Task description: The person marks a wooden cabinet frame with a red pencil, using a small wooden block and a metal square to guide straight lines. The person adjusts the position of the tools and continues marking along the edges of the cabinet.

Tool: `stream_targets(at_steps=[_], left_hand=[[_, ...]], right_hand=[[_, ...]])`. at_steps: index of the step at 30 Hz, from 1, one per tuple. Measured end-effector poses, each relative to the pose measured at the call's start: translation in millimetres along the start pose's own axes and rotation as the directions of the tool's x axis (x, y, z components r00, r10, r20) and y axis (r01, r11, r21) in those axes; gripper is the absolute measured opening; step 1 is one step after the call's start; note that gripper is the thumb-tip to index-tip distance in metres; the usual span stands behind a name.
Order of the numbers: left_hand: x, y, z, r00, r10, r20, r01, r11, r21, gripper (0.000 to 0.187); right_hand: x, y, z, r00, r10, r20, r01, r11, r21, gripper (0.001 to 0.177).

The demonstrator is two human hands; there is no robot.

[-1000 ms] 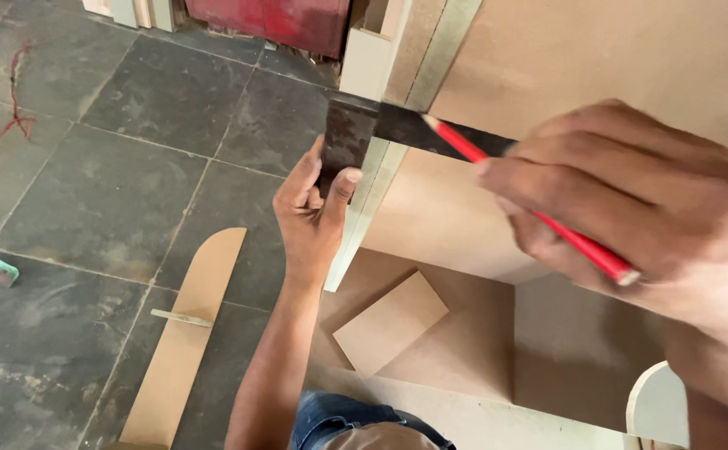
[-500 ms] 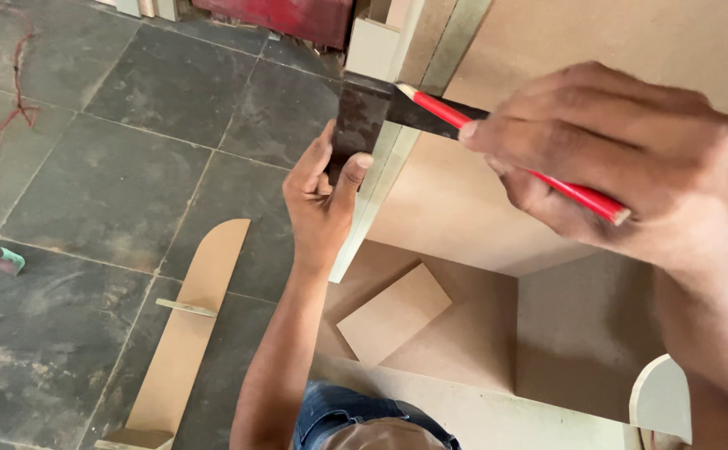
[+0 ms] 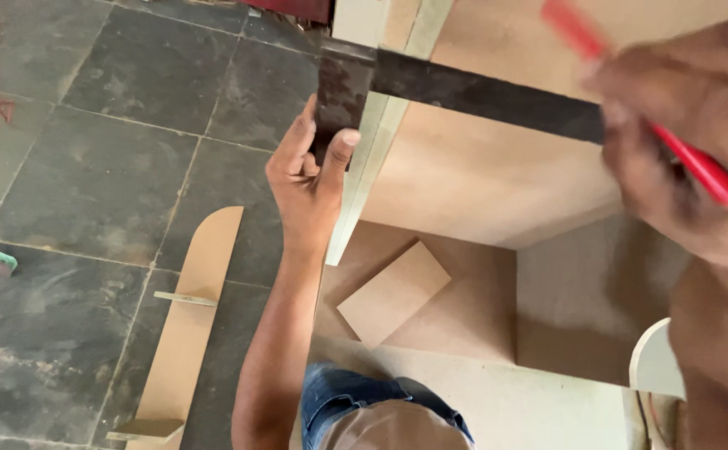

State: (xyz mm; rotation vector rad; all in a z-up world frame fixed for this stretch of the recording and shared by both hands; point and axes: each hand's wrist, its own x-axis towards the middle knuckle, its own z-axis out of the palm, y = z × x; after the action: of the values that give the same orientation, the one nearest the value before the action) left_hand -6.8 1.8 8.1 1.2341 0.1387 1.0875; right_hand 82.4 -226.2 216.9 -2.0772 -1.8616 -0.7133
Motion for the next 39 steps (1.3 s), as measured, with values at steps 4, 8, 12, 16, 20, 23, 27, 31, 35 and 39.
stream_targets(at_steps=[4, 8, 12, 16, 20, 23, 27, 31, 35, 39], left_hand=[[-5.0, -12.1, -2.7, 0.999, 0.036, 0.025, -0.035, 0.999, -0.028, 0.046], [-14.4, -35.1, -16.1, 0.998, 0.054, 0.025, -0.054, 0.998, 0.029, 0.045], [-28.4, -68.4, -34.7, 0.989, 0.143, 0.031, -0.146, 0.982, 0.117, 0.044], [-49.3, -88.0, -57.4, 0.987, 0.149, 0.062, -0.157, 0.973, 0.167, 0.042], [-65.8, -89.8, -81.1, 0.996, 0.049, 0.071, -0.059, 0.986, 0.154, 0.039], [-66.1, -89.3, -96.3, 0.994, 0.036, 0.102, -0.051, 0.988, 0.143, 0.036], [-67.0, -89.0, -107.2, 0.994, -0.048, 0.095, 0.046, 0.998, 0.031, 0.035], [-74.0, -92.8, -114.6, 0.990, -0.095, 0.103, 0.090, 0.995, 0.051, 0.034], [-86.3, -100.7, -114.7, 0.991, -0.102, 0.084, 0.089, 0.986, 0.140, 0.035], [-100.1, -114.9, -104.9, 0.999, 0.008, 0.049, -0.019, 0.970, 0.243, 0.035]], right_hand=[[-22.2, -3.9, 39.4, 0.989, 0.076, -0.127, -0.088, 0.992, -0.089, 0.030], [-24.3, -4.3, 69.7, 0.987, 0.066, -0.146, -0.082, 0.990, -0.112, 0.020], [-25.8, -10.7, 96.6, 0.977, 0.148, -0.154, -0.158, 0.986, -0.054, 0.020], [-36.9, -32.9, 133.2, 0.931, 0.314, -0.189, -0.322, 0.947, -0.015, 0.019], [-51.6, -56.8, 166.0, 0.880, 0.430, -0.202, -0.431, 0.902, 0.039, 0.024], [-58.2, -65.8, 184.0, 0.864, 0.486, -0.131, -0.491, 0.871, -0.006, 0.028], [-62.1, -67.2, 199.6, 0.865, 0.496, -0.074, -0.495, 0.868, 0.031, 0.028], [-65.0, -65.6, 208.4, 0.870, 0.490, -0.052, -0.489, 0.872, 0.038, 0.032], [-67.1, -61.9, 209.9, 0.875, 0.479, -0.068, -0.473, 0.876, 0.092, 0.038], [-67.9, -49.9, 209.0, 0.906, 0.414, -0.082, -0.413, 0.910, 0.029, 0.044]])
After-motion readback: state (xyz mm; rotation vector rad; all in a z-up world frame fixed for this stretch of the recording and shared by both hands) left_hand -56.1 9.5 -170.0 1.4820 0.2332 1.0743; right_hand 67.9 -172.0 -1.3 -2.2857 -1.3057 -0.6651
